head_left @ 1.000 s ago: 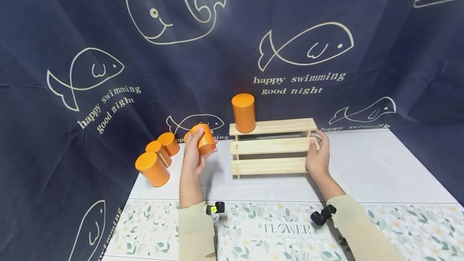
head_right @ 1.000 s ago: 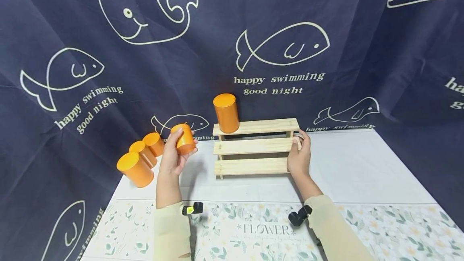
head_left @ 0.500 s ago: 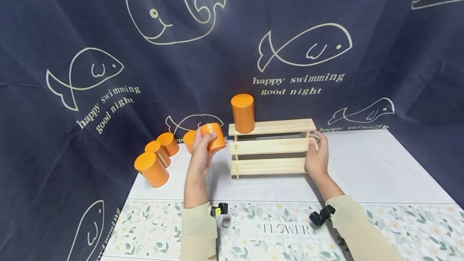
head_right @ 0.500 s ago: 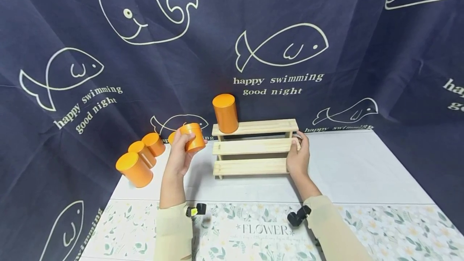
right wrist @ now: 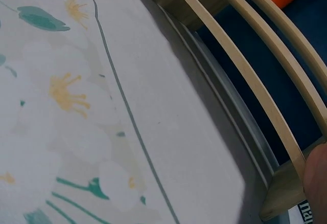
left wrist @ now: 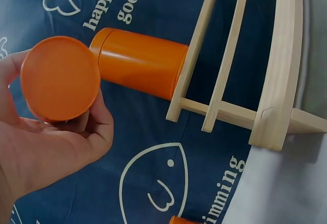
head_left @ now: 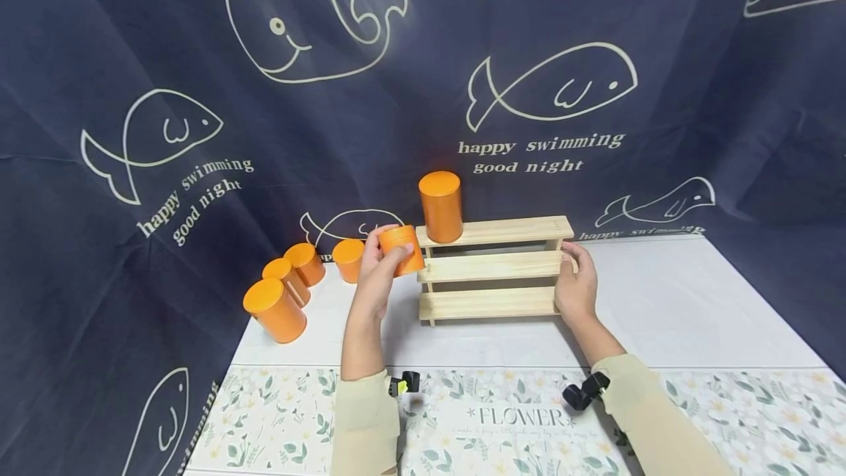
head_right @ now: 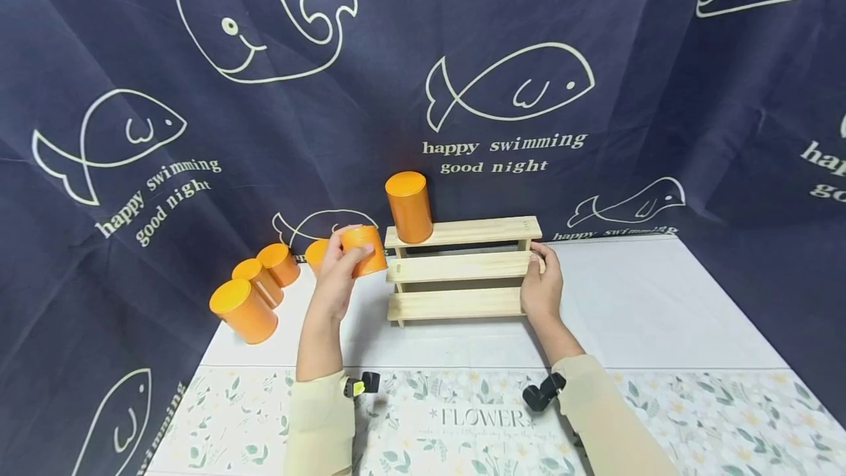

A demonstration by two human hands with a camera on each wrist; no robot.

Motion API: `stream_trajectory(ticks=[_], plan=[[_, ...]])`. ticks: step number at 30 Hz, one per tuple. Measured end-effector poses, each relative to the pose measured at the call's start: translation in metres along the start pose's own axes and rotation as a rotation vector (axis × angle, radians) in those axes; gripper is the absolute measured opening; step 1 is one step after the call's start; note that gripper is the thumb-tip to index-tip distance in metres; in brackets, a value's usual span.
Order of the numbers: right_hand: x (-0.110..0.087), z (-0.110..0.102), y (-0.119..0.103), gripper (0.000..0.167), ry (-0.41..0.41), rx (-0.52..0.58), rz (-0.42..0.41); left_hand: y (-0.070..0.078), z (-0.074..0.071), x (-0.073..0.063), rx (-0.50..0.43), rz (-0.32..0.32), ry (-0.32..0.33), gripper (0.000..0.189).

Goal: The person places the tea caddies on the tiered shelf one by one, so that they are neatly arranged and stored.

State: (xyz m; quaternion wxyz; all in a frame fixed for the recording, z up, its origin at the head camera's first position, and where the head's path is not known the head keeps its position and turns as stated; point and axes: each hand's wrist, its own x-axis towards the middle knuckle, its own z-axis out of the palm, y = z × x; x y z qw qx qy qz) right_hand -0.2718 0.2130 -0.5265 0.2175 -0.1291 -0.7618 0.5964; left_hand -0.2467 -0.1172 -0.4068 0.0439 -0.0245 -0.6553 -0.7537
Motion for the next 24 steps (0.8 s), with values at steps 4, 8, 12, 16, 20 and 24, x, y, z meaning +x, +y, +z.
stream_trajectory(ticks=[4, 8, 12, 16, 20, 24], plan=[[0.000, 0.000, 0.000, 0.040, 0.001, -0.003, 0.001, -0.001, 0.004, -0.001, 0.023, 0.010, -0.011, 0.052], [-0.002, -0.001, 0.000, 0.040, 0.000, -0.008, 0.005, -0.002, 0.007, -0.002, 0.058, 0.040, -0.017, 0.055], [-0.002, -0.002, 0.000, 0.040, 0.002, -0.010, 0.009, -0.003, 0.010, -0.003, 0.112, 0.091, -0.032, 0.059], [-0.002, -0.002, -0.001, 0.040, 0.001, 0.003, 0.001, -0.004, 0.014, -0.003, 0.166, 0.137, -0.043, 0.061], [-0.002, -0.002, -0.002, 0.043, -0.022, 0.014, 0.010, -0.007, 0.020, -0.004, 0.199, 0.154, -0.063, 0.060], [-0.002, -0.003, -0.003, 0.046, -0.025, 0.023, 0.011, -0.010, 0.026, -0.002, 0.206, 0.160, -0.091, 0.061]])
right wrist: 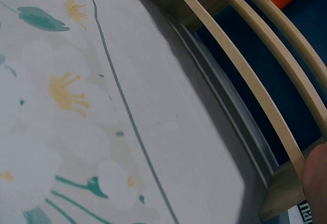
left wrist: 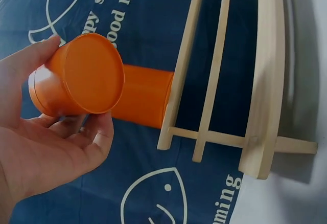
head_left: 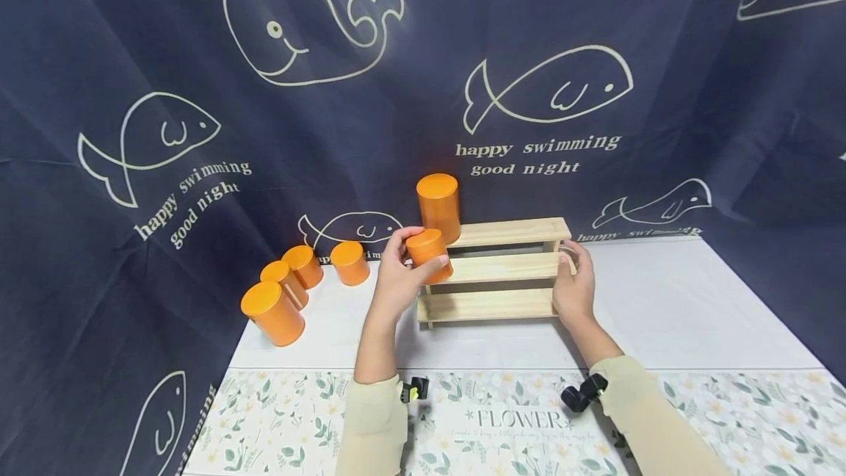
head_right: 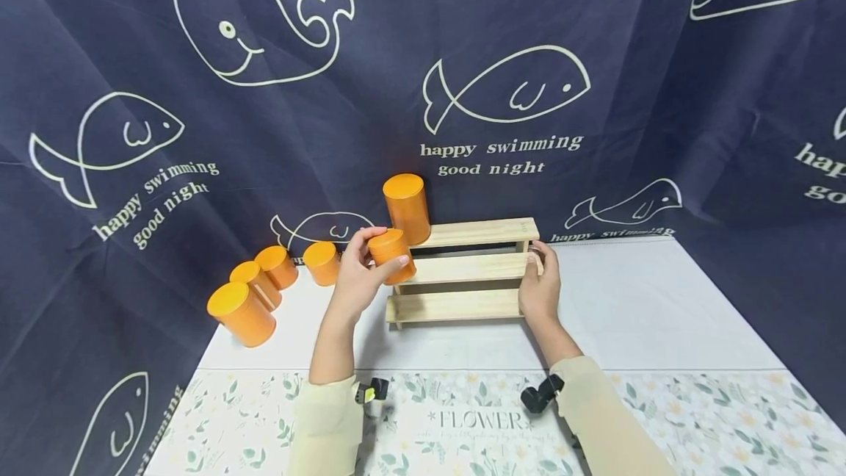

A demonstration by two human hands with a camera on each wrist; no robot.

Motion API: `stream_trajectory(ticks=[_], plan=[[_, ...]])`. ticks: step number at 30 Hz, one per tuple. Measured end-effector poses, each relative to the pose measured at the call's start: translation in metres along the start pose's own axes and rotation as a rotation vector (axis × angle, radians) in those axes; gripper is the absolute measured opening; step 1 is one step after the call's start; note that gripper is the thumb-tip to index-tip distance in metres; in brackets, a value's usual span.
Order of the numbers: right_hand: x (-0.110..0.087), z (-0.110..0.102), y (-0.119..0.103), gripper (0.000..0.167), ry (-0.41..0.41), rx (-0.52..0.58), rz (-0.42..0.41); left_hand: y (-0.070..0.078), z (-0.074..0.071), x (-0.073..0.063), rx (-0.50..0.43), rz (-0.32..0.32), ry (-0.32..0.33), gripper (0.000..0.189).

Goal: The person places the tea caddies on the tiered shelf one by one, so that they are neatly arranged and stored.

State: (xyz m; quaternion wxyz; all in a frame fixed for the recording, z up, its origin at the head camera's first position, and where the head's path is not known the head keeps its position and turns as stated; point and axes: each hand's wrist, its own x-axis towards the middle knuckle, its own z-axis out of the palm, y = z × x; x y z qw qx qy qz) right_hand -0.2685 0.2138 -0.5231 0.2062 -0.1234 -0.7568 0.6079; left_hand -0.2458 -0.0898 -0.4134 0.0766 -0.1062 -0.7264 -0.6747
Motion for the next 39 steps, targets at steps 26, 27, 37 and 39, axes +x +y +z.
stream_trajectory(ticks=[26, 27, 37, 39], plan=[[-0.001, -0.001, 0.001, 0.054, -0.010, -0.002, -0.048, -0.004, 0.028, -0.003, 0.084, 0.050, -0.062, 0.064], [0.000, -0.001, 0.001, 0.054, -0.007, -0.004, -0.051, -0.005, 0.029, -0.003, 0.087, 0.050, -0.064, 0.064], [0.000, 0.000, 0.002, 0.054, 0.008, -0.013, -0.049, -0.010, 0.042, -0.005, 0.074, 0.067, -0.084, 0.064], [-0.001, 0.000, 0.003, 0.053, 0.007, -0.012, -0.048, -0.012, 0.045, -0.005, 0.093, 0.074, -0.070, 0.064]])
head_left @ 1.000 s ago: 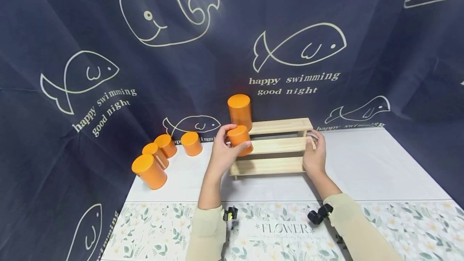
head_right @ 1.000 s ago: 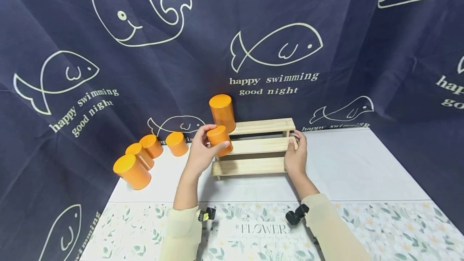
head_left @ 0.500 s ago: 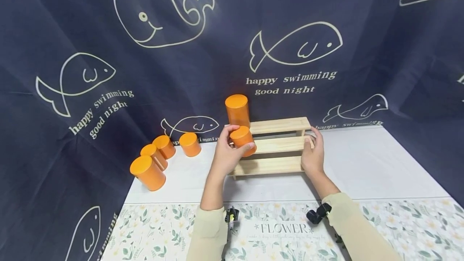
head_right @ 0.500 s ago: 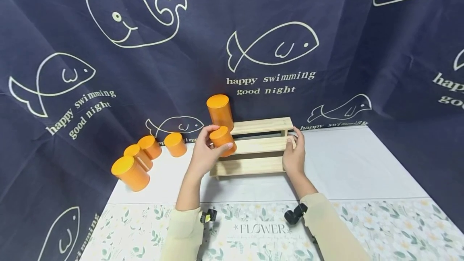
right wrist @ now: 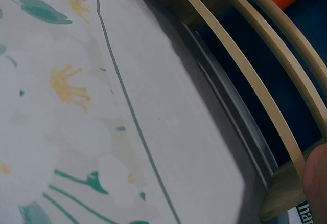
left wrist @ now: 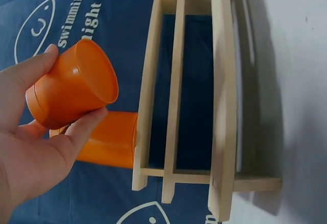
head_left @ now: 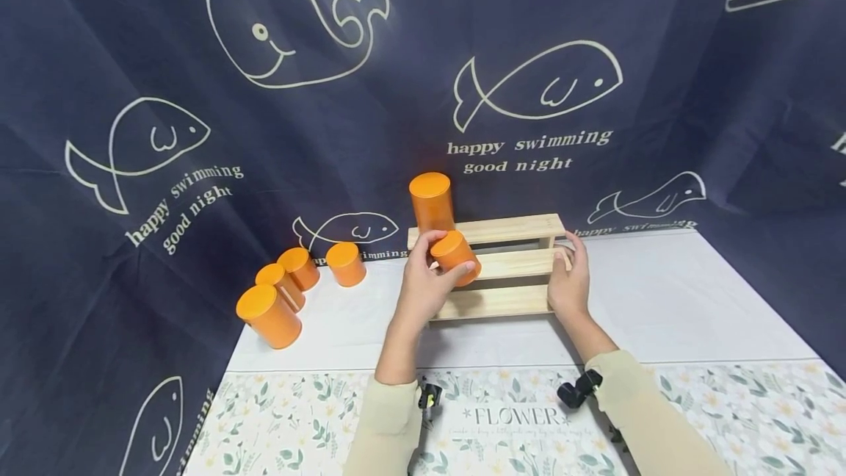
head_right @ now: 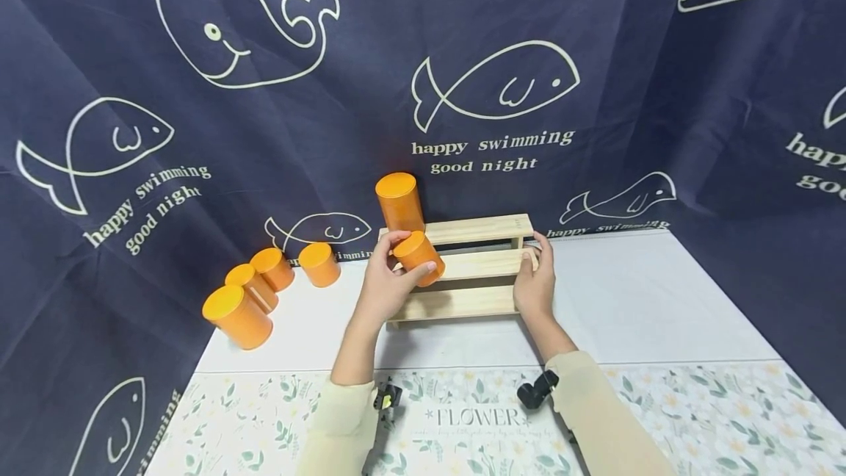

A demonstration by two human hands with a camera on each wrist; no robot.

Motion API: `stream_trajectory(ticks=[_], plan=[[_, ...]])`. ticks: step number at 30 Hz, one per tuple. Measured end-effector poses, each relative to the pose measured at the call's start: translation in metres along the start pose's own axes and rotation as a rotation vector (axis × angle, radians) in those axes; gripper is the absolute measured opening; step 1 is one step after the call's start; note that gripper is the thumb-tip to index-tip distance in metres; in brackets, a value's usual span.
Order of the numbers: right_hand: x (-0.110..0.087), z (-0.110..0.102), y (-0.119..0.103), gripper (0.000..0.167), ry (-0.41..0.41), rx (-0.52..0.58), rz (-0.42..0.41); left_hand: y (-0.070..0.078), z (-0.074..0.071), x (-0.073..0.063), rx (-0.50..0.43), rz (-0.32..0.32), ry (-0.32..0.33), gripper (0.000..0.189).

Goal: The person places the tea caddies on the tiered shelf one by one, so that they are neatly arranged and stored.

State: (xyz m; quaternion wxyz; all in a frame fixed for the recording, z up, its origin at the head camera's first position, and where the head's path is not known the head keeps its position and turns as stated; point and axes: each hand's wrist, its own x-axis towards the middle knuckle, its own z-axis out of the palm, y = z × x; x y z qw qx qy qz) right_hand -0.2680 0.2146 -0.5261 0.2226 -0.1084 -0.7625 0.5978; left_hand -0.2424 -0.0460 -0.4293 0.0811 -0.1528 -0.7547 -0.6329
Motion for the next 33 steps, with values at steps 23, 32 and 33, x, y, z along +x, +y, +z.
stream_trajectory(ticks=[23, 32, 33], plan=[[-0.002, 0.001, -0.001, 0.053, 0.012, -0.004, 0.008, -0.006, 0.038, 0.001, 0.464, 0.216, 0.129, 0.069], [-0.002, 0.000, -0.002, 0.053, 0.001, 0.007, 0.010, -0.008, 0.047, 0.010, 0.460, 0.276, 0.193, 0.066], [-0.002, 0.000, -0.002, 0.053, 0.001, 0.008, 0.010, -0.010, 0.048, 0.010, 0.462, 0.279, 0.198, 0.066]])
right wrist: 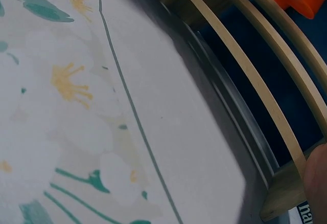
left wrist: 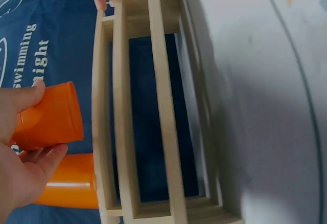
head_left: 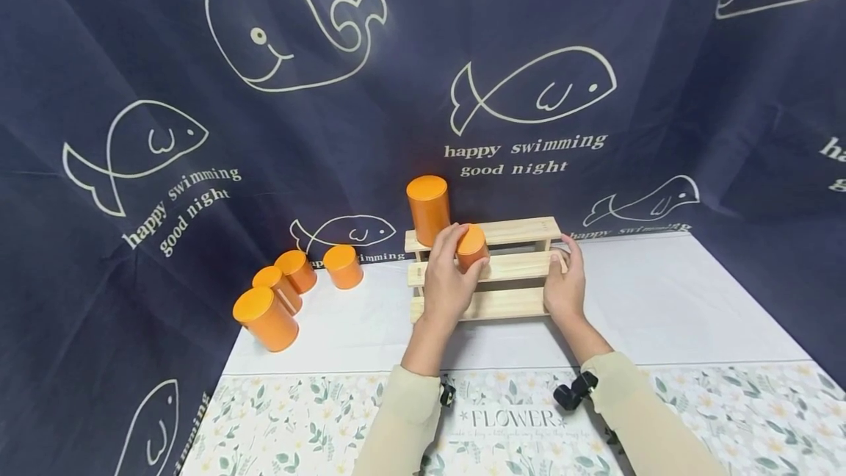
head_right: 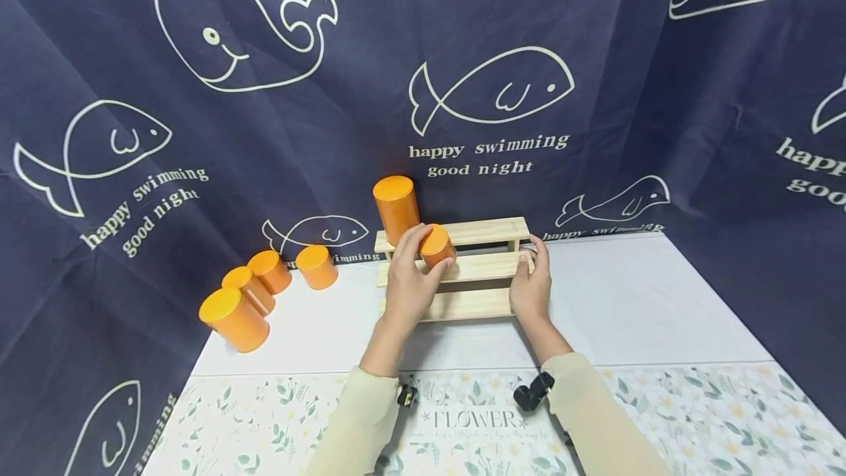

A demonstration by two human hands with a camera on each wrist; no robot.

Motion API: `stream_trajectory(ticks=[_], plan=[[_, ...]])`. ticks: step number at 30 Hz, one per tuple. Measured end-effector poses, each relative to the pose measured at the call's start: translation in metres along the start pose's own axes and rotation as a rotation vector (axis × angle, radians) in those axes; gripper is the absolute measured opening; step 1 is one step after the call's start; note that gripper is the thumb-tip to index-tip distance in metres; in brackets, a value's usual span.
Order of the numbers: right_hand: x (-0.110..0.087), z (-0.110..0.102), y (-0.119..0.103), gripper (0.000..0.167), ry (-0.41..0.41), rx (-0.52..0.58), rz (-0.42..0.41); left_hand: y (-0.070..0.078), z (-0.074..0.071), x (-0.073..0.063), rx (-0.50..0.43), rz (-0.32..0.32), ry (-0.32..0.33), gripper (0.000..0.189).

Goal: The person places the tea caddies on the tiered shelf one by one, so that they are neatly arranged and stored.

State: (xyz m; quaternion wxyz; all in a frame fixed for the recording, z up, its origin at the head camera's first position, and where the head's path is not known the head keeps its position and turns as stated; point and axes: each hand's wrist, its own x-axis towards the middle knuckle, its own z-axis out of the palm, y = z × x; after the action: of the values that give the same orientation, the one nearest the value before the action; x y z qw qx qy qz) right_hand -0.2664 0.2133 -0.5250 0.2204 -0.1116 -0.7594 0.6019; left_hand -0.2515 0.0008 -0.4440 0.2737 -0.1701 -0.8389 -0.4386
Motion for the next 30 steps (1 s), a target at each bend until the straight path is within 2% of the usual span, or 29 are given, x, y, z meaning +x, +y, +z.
stream_trajectory(ticks=[6, 14, 20, 25, 30], plan=[[0.000, 0.001, 0.003, 0.053, -0.003, -0.007, -0.003, -0.003, 0.008, -0.001, 0.016, 0.004, -0.004, 0.065], [0.001, 0.001, 0.001, 0.054, -0.005, -0.014, -0.014, -0.004, 0.018, 0.005, 0.062, 0.031, 0.016, 0.061], [0.000, 0.002, 0.003, 0.054, -0.007, -0.013, -0.015, -0.003, 0.022, 0.007, 0.130, 0.021, 0.031, 0.059], [-0.001, 0.002, 0.002, 0.054, 0.003, -0.017, -0.018, -0.003, 0.024, 0.008, 0.171, 0.008, -0.012, 0.058], [0.000, 0.001, 0.002, 0.053, 0.016, -0.024, -0.028, -0.001, 0.027, 0.013, 0.156, -0.048, -0.093, 0.061]])
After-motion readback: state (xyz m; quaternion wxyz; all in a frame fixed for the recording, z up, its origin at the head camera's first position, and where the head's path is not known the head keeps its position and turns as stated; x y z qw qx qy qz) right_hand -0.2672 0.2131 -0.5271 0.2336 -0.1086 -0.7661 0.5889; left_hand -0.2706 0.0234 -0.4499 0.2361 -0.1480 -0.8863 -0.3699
